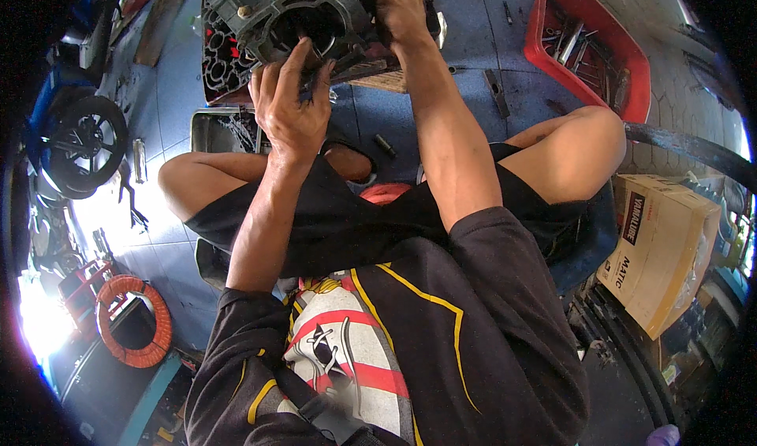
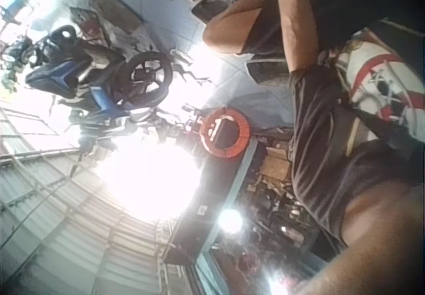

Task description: Disassembling and inspecting components of a motorcycle engine block in a service bay.

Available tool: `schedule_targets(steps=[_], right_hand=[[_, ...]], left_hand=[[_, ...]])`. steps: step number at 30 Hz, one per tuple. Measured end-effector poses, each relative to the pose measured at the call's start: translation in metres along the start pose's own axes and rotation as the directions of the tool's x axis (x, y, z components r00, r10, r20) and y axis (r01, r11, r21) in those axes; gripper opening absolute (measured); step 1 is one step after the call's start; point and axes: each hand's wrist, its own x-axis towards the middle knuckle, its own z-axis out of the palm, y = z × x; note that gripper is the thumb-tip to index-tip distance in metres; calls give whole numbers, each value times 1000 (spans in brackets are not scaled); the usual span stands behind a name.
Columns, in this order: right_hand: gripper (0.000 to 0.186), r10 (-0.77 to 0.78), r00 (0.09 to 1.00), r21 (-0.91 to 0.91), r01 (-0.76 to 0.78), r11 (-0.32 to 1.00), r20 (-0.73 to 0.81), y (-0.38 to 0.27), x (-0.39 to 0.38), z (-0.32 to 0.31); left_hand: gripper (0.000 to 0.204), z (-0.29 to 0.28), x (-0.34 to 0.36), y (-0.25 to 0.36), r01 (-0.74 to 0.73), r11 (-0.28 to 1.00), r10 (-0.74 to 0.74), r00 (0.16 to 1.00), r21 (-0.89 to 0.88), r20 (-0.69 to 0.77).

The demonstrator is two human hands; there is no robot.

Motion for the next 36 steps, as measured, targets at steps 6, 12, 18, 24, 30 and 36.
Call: schedule_targets(steps=[6, 12, 18, 24, 30, 36], right_hand=[[26, -99, 973, 237, 49, 970, 206, 18, 13, -11], [28, 21, 994, 0, -21, 1000, 107, 19, 15, -13], [31, -79, 978, 232, 32, 972, 196, 13, 5, -5], [34, -100, 970, 417, -2, 909, 221, 20, 5, -7], [32, -82, 984, 281, 34, 959, 161, 19, 7, -5], [29, -92, 986, 148, 71, 986, 141, 11, 0, -4]], left_hand=[[45, -1, -2, 1, 34, 999, -34, 999, 18, 7], [42, -7, -5, 3, 18, 996, -25, 997, 86, 79], [28, -17, -12, -30, 327, 920, -363, 919, -219, -154], [35, -4, 9, -100, 753, 147, -728, 522, -641, 446], [32, -3, 10, -105, 663, -145, -579, 545, -735, 606], [32, -3, 13, -108, 715, -41, -629, 524, -698, 574]])
